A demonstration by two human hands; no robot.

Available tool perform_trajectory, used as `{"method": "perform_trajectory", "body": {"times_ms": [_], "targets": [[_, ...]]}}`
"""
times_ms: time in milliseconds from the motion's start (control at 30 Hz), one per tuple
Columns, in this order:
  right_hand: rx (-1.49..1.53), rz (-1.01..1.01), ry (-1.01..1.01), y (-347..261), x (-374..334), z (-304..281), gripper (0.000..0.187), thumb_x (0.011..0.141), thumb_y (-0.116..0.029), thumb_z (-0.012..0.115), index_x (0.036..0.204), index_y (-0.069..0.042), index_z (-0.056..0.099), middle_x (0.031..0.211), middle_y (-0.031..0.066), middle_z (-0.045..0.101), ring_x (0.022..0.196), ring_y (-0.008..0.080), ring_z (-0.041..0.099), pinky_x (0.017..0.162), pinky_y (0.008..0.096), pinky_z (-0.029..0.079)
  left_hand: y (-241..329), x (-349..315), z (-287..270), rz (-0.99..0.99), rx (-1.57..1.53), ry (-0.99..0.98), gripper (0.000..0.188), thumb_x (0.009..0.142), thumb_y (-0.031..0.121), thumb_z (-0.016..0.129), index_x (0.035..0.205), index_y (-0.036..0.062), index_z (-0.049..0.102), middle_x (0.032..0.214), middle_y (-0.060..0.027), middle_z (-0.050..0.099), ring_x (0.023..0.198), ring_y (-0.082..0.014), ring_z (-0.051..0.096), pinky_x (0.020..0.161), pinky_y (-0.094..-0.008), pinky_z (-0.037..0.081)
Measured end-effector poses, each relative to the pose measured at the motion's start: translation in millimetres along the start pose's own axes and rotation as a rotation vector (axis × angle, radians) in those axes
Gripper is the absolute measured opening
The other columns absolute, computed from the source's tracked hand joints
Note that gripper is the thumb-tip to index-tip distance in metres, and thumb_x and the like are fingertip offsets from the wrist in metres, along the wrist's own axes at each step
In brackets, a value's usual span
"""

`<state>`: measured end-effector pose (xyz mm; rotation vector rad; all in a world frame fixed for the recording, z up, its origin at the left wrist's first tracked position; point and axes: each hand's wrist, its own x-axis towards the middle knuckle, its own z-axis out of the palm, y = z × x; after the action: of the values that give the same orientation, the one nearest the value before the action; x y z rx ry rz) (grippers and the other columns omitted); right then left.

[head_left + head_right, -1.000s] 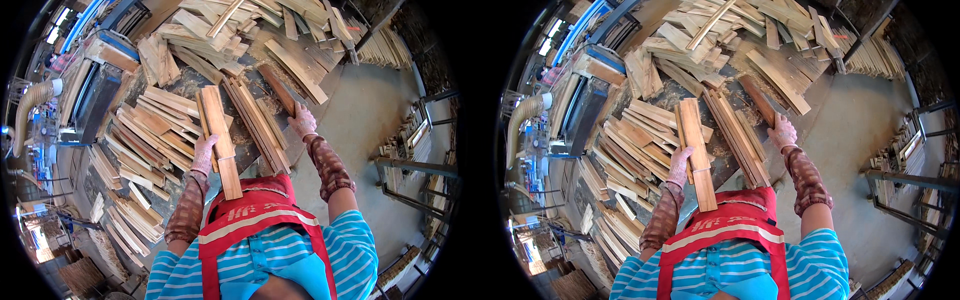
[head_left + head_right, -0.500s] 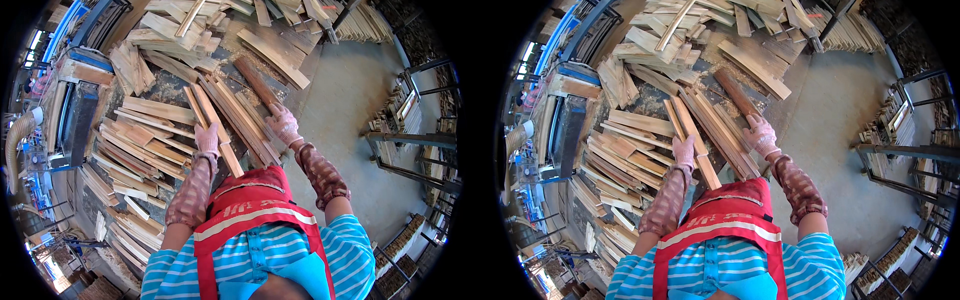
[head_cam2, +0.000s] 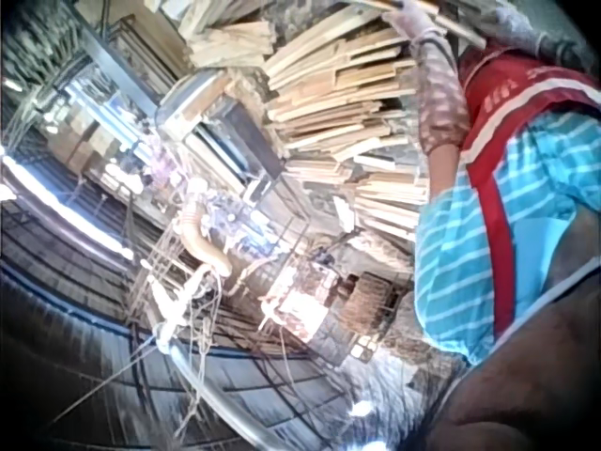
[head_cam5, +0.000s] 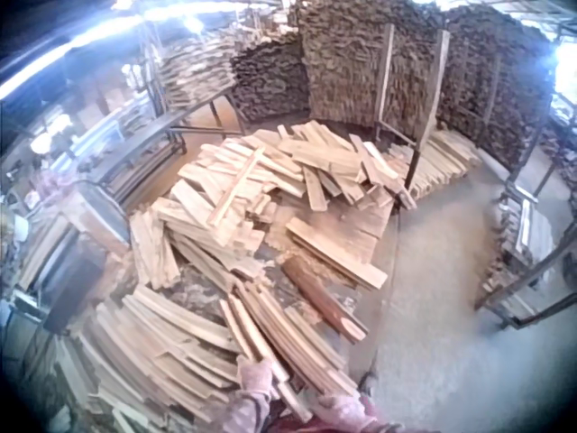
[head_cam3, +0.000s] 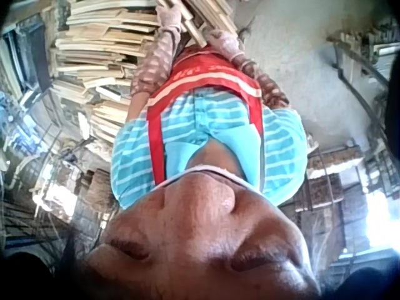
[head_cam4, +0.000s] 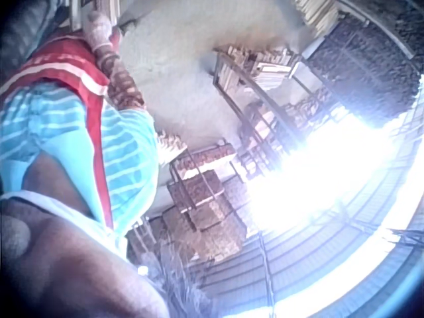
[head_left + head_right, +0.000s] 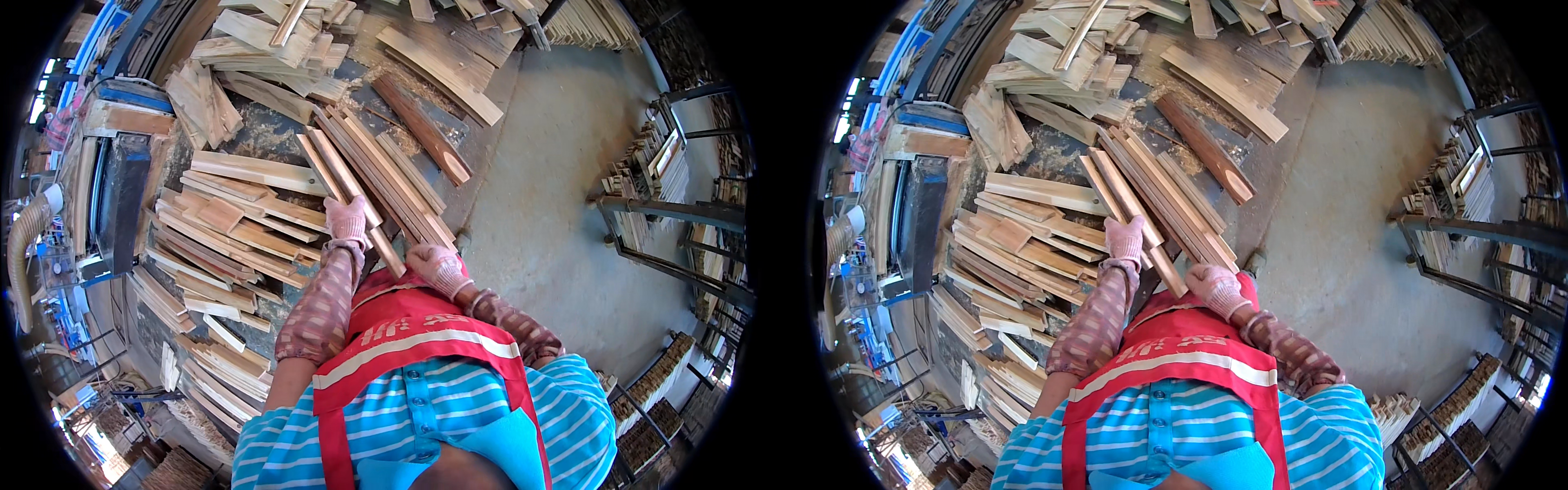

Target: The person sorts and stacks wooden planks on a workbench in a workshop. They pick up planks, inspect them, and arrange them into neat piles, occasionally moving to different stacks. The person wears gloves and an apron while handling the wood.

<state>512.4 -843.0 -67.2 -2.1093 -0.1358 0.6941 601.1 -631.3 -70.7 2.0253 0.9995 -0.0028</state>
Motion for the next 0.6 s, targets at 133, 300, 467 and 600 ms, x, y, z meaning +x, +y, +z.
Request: {"method": "perform_trajectory", "body": {"times_ms": [133, 300, 467, 600], "targets": [[-0.066, 0.297, -0.262, 3.6, -21.9, -17.7, 0.052, 0.091, -0.054, 0.059, 0.108, -0.007, 0.075, 0.103, 0.0212, 0.072, 0.098, 0.0351, 0.070, 0.087, 0.0440, 0.053, -7.6, -4.6, 24.1, -0.010, 0.095, -0.009, 0.063, 0.074, 0.030, 0.080, 0.112, -0.0111, 0.052, 0.106, -0.0315, 0.067, 0.100, -0.0459, 0.066, 0.092, -0.0474, 0.052], [0.155, 0.333, -0.169, 29.8, -29.8, -18.2, 0.055, 0.092, -0.055, 0.059, 0.114, -0.005, 0.073, 0.110, 0.0210, 0.072, 0.107, 0.0346, 0.067, 0.093, 0.0419, 0.050, -16.7, -3.8, 28.4, -0.003, 0.008, -0.052, 0.066, 0.071, 0.033, 0.082, 0.116, -0.0097, 0.058, 0.112, -0.0326, 0.067, 0.109, -0.0457, 0.065, 0.097, -0.0459, 0.050], [0.690, 0.553, 0.041, 66.7, -17.8, 38.5, 0.064, 0.094, -0.056, 0.061, 0.119, 0.002, 0.068, 0.108, 0.0201, 0.070, 0.100, 0.0300, 0.067, 0.087, 0.0401, 0.050, -5.9, -2.0, 26.9, -0.083, 0.062, -0.038, 0.063, 0.070, 0.028, 0.080, 0.115, -0.0102, 0.059, 0.108, -0.0304, 0.068, 0.106, -0.0442, 0.066, 0.095, -0.0444, 0.050], [0.933, 0.688, 0.043, 50.9, -13.2, 36.6, 0.057, 0.092, -0.054, 0.067, 0.106, 0.001, 0.070, 0.094, 0.0102, 0.067, 0.082, 0.0226, 0.062, 0.073, 0.0364, 0.048, -20.7, 6.5, 17.6, -0.047, 0.094, -0.017, 0.058, 0.071, 0.027, 0.077, 0.112, -0.0109, 0.059, 0.104, -0.0305, 0.068, 0.100, -0.0446, 0.066, 0.092, -0.0453, 0.050]]}}
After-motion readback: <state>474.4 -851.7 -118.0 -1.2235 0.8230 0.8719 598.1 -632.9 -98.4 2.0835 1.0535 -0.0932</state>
